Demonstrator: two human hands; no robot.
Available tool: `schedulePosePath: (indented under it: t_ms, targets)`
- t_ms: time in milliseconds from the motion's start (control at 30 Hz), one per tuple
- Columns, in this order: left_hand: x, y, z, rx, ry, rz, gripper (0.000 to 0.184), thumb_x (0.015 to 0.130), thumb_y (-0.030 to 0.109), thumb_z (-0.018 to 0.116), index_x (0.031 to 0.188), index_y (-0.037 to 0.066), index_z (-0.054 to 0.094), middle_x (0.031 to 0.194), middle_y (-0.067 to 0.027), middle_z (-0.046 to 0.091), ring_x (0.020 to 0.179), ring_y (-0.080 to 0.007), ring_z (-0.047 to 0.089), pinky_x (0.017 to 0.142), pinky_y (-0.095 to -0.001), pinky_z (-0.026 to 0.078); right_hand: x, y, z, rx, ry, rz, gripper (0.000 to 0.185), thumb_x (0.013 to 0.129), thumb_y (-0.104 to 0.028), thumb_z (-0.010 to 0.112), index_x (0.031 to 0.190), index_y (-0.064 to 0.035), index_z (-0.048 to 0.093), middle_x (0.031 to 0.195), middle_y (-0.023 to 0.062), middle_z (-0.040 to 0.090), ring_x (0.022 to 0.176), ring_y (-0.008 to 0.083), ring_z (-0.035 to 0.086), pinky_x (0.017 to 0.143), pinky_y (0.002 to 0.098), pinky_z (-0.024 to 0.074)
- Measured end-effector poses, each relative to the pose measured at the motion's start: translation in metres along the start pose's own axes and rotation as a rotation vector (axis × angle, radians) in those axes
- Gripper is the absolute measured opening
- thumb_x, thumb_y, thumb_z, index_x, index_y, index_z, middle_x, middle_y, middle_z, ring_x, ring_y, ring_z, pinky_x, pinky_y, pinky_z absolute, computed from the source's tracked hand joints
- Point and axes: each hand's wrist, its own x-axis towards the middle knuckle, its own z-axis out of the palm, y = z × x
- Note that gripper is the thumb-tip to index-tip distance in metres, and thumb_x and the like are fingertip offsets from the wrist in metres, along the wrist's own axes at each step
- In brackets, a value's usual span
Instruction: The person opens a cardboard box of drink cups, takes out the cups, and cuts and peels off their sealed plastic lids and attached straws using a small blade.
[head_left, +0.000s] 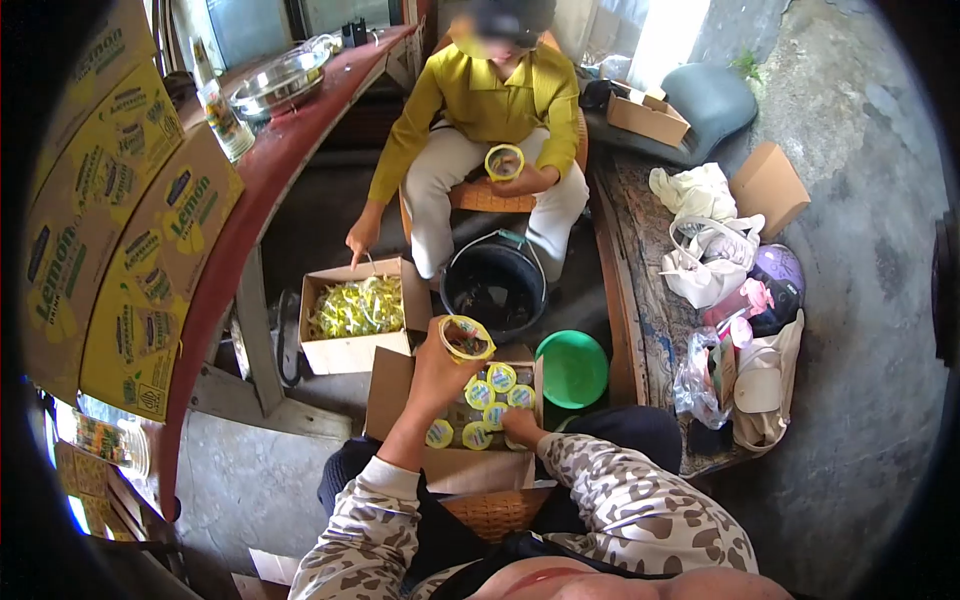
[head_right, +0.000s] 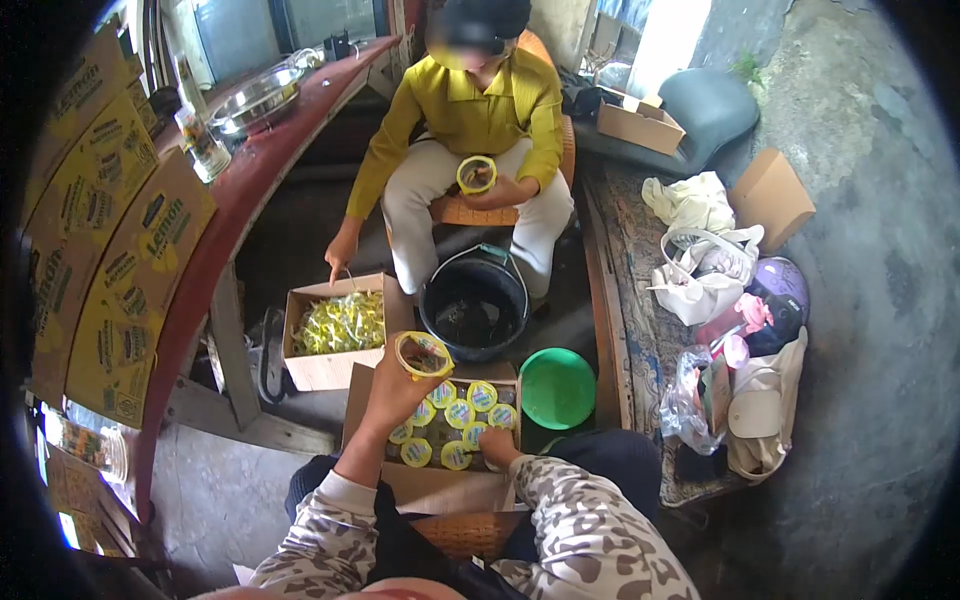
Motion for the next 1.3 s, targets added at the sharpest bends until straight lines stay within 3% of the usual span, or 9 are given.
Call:
schedulePosePath:
  t_ms: [133,300,433,467,533,767,967,1100,1300]
  targets:
    - [0.002,-0.006,0.007,0.025,-0.007,0.006,0.056,0.067,0.018,0.085,0.108,0.002,0.051,0.096,-0.0131,0.066,0.091,-0.0247,0.066,0.079,-0.0345,0.052,0.025,0.001,-0.022,0.106,-0.044,-0.042,0.013,0.077,-0.01,0.059,0.085,-0.0032,0.066,0.09,0.0208,0.065,0.087,0.0373,0.065,0.075,0.0499,0.0515]
    - [0.001,-0.007,0.008,-0.006,-0.04,-0.018,0.056,0.071,0.016,0.083,0.114,0.001,0.052,0.103,-0.0125,0.066,0.097,-0.0213,0.065,0.084,-0.0326,0.051,0.04,0.009,-0.161,0.372,0.314,-0.142,0.013,0.079,-0.012,0.06,0.079,-0.0015,0.052,0.08,0.0223,0.061,0.08,0.0412,0.061,0.07,0.0514,0.0468]
    - [-0.001,-0.001,0.004,0.005,-0.041,-0.032,0.055,0.071,0.018,0.082,0.113,0.001,0.052,0.101,-0.0117,0.066,0.096,-0.0209,0.065,0.084,-0.0324,0.051,0.011,0.006,-0.264,0.554,0.373,0.1,0.022,0.074,-0.011,0.074,0.083,-0.0026,0.056,0.076,0.0175,0.064,0.076,0.0373,0.064,0.067,0.0441,0.0485]
    - [-0.002,0.0,0.004,0.017,-0.022,0.009,0.053,0.07,0.017,0.082,0.11,0.001,0.051,0.097,-0.014,0.066,0.093,-0.0257,0.067,0.08,-0.0355,0.052,0.006,0.005,-0.274,0.623,0.443,0.144,0.023,0.073,-0.01,0.076,0.084,-0.003,0.057,0.076,0.0165,0.065,0.076,0.0345,0.065,0.067,0.0417,0.0488]
    - [0.0,-0.008,0.005,0.046,-0.019,0.046,0.055,0.07,0.017,0.083,0.112,0.001,0.05,0.099,-0.0141,0.066,0.094,-0.0253,0.067,0.082,-0.0351,0.051,0.0,0.007,-0.284,0.723,0.474,0.266,0.025,0.072,-0.007,0.077,0.088,-0.0028,0.057,0.077,0.0138,0.066,0.075,0.027,0.066,0.07,0.0362,0.05]
    - [0.016,-0.031,0.016,0.033,-0.084,0.03,0.054,0.071,0.019,0.082,0.111,0.001,0.05,0.097,-0.0132,0.064,0.09,-0.0234,0.065,0.079,-0.0339,0.051,-0.015,0.02,-0.318,0.812,0.701,0.15,0.028,0.075,-0.004,0.074,0.1,-0.0032,0.064,0.08,0.011,0.067,0.073,0.0192,0.065,0.069,0.0314,0.0506]
    - [0.033,-0.041,0.027,0.033,-0.14,-0.016,0.055,0.069,0.017,0.084,0.111,0.002,0.051,0.099,-0.0117,0.064,0.095,-0.0221,0.064,0.084,-0.0332,0.05,-0.026,0.054,-0.331,0.762,0.883,0.115,0.018,0.079,-0.006,0.072,0.096,-0.0016,0.066,0.084,0.0115,0.064,0.073,0.0241,0.063,0.067,0.0332,0.0489]
    - [0.033,-0.046,0.028,0.062,-0.093,0.017,0.057,0.071,0.019,0.083,0.115,0.001,0.05,0.102,-0.0128,0.065,0.096,-0.0233,0.065,0.084,-0.0341,0.05,-0.029,0.039,-0.327,0.58,0.856,0.037,0.01,0.08,-0.006,0.07,0.089,-0.0045,0.067,0.079,0.0108,0.057,0.08,0.0309,0.056,0.069,0.0407,0.0447]
    - [0.017,-0.031,0.025,0.187,-0.036,0.035,0.059,0.071,0.02,0.083,0.115,0.002,0.049,0.1,-0.0158,0.066,0.094,-0.0294,0.067,0.082,-0.0365,0.052,-0.029,0.004,-0.327,0.569,0.751,-0.034,0.009,0.081,-0.002,0.067,0.09,-0.0054,0.067,0.085,0.0077,0.059,0.082,0.0283,0.057,0.072,0.0381,0.0471]
